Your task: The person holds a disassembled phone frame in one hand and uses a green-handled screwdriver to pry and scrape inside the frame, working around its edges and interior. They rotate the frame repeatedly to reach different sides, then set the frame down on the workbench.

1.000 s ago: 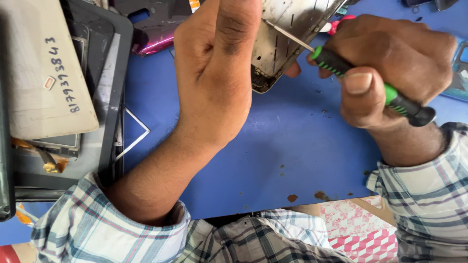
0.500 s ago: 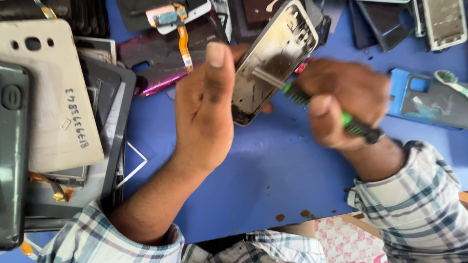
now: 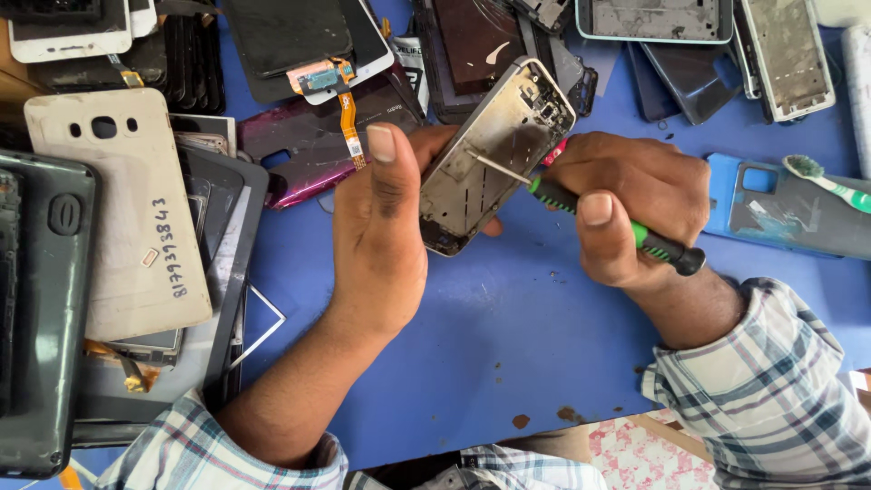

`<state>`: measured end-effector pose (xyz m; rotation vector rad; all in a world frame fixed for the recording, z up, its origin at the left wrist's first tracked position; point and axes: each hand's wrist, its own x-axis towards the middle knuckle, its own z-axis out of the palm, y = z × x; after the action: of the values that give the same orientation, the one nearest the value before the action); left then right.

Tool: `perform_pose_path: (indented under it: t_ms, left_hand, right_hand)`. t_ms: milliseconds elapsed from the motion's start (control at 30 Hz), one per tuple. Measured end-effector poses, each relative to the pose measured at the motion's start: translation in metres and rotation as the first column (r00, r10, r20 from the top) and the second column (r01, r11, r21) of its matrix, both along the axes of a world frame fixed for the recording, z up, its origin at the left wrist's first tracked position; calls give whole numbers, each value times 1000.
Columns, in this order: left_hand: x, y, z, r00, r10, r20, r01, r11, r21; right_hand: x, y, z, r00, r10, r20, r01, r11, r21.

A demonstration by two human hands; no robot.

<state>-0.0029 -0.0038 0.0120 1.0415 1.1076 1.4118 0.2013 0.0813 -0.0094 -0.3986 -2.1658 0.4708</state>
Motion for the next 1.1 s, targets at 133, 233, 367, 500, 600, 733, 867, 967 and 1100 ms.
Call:
perform_pose_path:
  t_ms: [133,233,367,500,600,733,867,967,1100]
  left_hand:
    - [0,0,-2,998,-7,56,7,1000,1]
    - [0,-1,-3,999,-15,44,15,1000,-9]
    - [1,0,-6,999,-8,51,9,1000,-18]
    - [2,-1,-9,998,17,-54,-14,999,49]
    - [4,-2,-11,998,25,-62,-18,994,110]
    - [3,-1,-12,1000,20,-10,-19,998,67]
    - [6,-1,-12,999,10,47,-13,999,52]
    - [5,-2,-11,1000,13,25,-14,999,36]
    - [5,-2,-11,1000,9,9,-9,999,49]
  right_hand:
    - [5,-3,-6,996,79,29,-82,993,91]
    - [4,2,-9,1000,23,-15,-23,1000,-11]
    - [3,1,-8,999,35,-7,-35,999,18]
    - [6,-4,1,999,40,35,-39,999,-17]
    - [4,-7,6,998,25,50,-24,999,-21]
    - [0,-10,9,999,10,50,-9,1000,-3]
    - [-1,-11,10,997,-66,38,64,997,38]
    - [-3,-9,7,999,-37,38,33,996,89]
    - [-1,-11,8,997,-71,29,70,997,24]
